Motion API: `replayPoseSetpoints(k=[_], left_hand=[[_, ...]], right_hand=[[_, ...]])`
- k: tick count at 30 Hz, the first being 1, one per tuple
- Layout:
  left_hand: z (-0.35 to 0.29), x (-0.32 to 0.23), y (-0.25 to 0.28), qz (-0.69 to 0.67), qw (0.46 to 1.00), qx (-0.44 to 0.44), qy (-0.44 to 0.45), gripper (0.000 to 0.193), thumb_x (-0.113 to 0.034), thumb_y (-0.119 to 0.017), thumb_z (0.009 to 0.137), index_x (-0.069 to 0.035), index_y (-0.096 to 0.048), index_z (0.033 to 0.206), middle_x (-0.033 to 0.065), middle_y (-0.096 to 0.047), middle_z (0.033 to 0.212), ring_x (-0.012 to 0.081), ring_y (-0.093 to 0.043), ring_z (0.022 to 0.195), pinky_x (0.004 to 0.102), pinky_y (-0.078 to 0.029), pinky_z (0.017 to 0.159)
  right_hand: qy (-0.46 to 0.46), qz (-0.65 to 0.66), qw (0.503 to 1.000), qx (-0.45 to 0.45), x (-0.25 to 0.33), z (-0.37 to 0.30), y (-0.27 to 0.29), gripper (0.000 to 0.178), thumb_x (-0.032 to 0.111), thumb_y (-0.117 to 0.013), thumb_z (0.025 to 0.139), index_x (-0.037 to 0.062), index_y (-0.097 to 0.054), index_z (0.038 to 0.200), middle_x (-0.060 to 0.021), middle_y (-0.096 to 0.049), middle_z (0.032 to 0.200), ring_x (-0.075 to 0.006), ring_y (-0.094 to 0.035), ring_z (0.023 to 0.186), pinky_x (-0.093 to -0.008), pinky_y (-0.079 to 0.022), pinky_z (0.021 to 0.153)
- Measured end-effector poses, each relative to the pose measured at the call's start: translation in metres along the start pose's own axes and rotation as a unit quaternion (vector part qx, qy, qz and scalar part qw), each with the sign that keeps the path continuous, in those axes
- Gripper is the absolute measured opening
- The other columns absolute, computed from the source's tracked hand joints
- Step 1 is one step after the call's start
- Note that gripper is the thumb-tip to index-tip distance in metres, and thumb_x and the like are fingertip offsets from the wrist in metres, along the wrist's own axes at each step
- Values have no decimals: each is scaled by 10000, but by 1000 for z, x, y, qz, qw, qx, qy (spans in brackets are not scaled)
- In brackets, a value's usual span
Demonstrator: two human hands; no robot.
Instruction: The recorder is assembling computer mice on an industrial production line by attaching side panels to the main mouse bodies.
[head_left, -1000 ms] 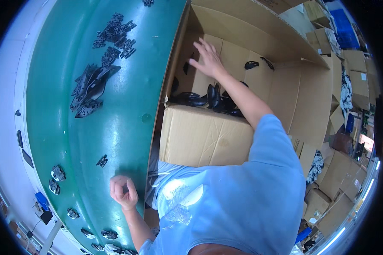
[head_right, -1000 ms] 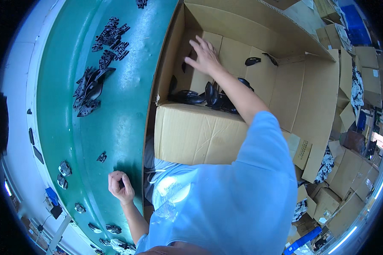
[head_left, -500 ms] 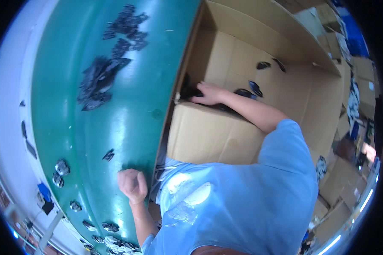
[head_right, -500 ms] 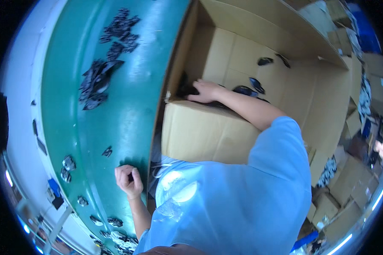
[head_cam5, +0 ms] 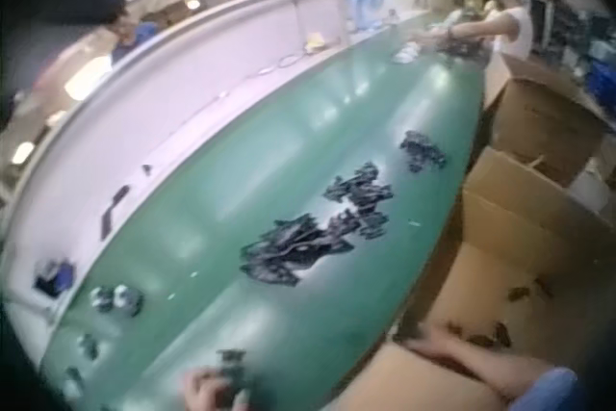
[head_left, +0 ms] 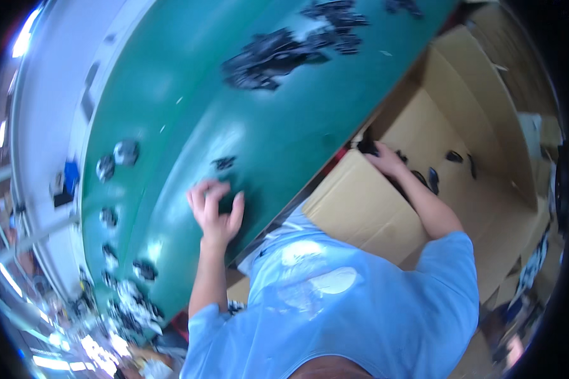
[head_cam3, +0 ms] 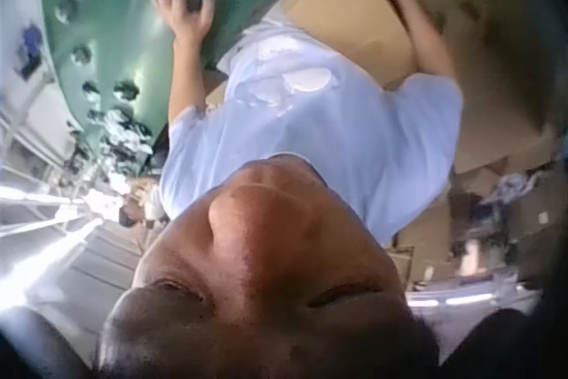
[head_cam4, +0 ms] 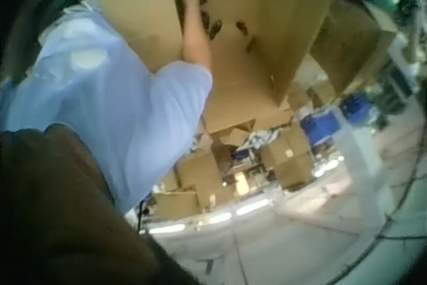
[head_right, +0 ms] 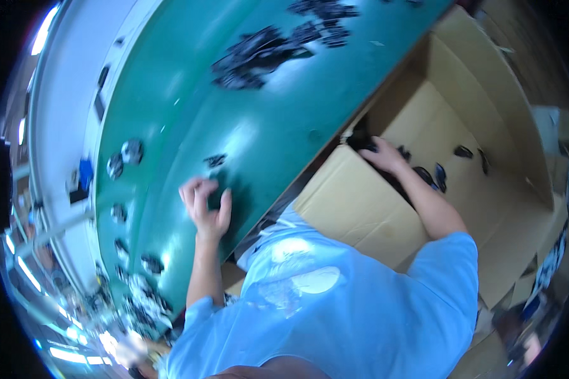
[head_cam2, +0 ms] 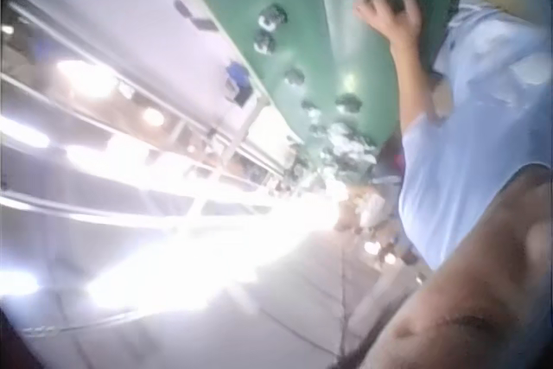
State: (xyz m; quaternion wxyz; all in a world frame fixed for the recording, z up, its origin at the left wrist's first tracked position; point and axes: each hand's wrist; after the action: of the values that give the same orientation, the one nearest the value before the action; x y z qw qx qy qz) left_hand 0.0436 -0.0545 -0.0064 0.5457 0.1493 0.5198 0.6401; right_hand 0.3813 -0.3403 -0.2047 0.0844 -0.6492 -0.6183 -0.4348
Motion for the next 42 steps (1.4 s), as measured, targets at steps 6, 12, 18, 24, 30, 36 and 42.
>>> replayPoseSetpoints(k=[6, 12, 18, 24, 30, 36, 42], left_hand=[[48, 28, -3, 56, 995, 78, 29, 332, -172, -813, 853, -39, -672, 1122, 152, -649, 1073, 329, -616, 986, 436, -494, 851], [117, -18, -32, -23, 971, 134, -195, 154, -109, -791, 864, -77, -654, 930, 69, -654, 829, 273, -600, 757, 411, -421, 674], [239, -70, -100, -83, 954, 24, -288, 201, -167, -773, 878, -55, -675, 1012, 120, -680, 992, 331, -623, 913, 428, -500, 830], [187, -32, -27, -200, 954, 42, -218, 227, -78, -817, 829, -11, -699, 1011, 147, -701, 1048, 312, -676, 963, 395, -557, 796], [94, 17, -14, -285, 956, -71, -15, 351, -242, -679, 1010, 48, -607, 1195, 182, -605, 1268, 265, -576, 1161, 363, -442, 1006], [142, -25, -27, -204, 950, -207, -115, 460, -297, -650, 1032, 44, -591, 1336, 238, -528, 1473, 356, -508, 1369, 447, -408, 1119], [129, 36, -77, -55, 991, -113, -42, 311, -196, -684, 1020, 29, -671, 1234, 183, -695, 1261, 314, -644, 1168, 415, -481, 1023]], right_hand=[[26, -8, 1000, 12, -7, 12, -14, 624, 504, -671, 951, -36, -628, 1261, -274, -682, 1251, -380, -672, 1158, -438, -521, 991], [23, -85, 996, -34, -6, 11, -19, 442, 344, -692, 956, -34, -640, 1180, -195, -730, 1095, -233, -685, 998, -399, -540, 886], [44, 39, 998, 5, -1, 15, -7, 508, 418, -699, 915, -36, -654, 1138, -204, -719, 1022, -313, -687, 984, -417, -531, 883], [16, 268, 960, -77, 23, -36, 76, 291, 262, -741, 940, 17, -706, 1093, -28, -700, 922, -100, -632, 833, -279, -511, 775], [392, 47, 916, -70, 239, -80, 115, 291, 241, -726, 925, 50, -708, 1145, -60, -686, 860, -175, -660, 790, -340, -533, 751], [506, -279, 810, -100, 358, 11, 12, 259, 289, -728, 848, 126, -674, 1042, -130, -694, 913, -366, -712, 892, -486, -580, 726], [577, -261, 716, -293, 318, 35, -16, 511, 440, -865, 726, 170, -714, 1132, -75, -665, 1213, -320, -623, 1145, -470, -528, 909]])
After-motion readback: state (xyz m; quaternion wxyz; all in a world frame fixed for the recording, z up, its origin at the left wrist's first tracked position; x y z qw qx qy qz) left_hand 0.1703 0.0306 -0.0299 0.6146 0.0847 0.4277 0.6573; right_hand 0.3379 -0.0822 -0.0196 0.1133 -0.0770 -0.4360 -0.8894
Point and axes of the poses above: each hand's wrist, its own z-axis towards the middle knuckle, its own y-axis out of the back of the hand, x = y × z
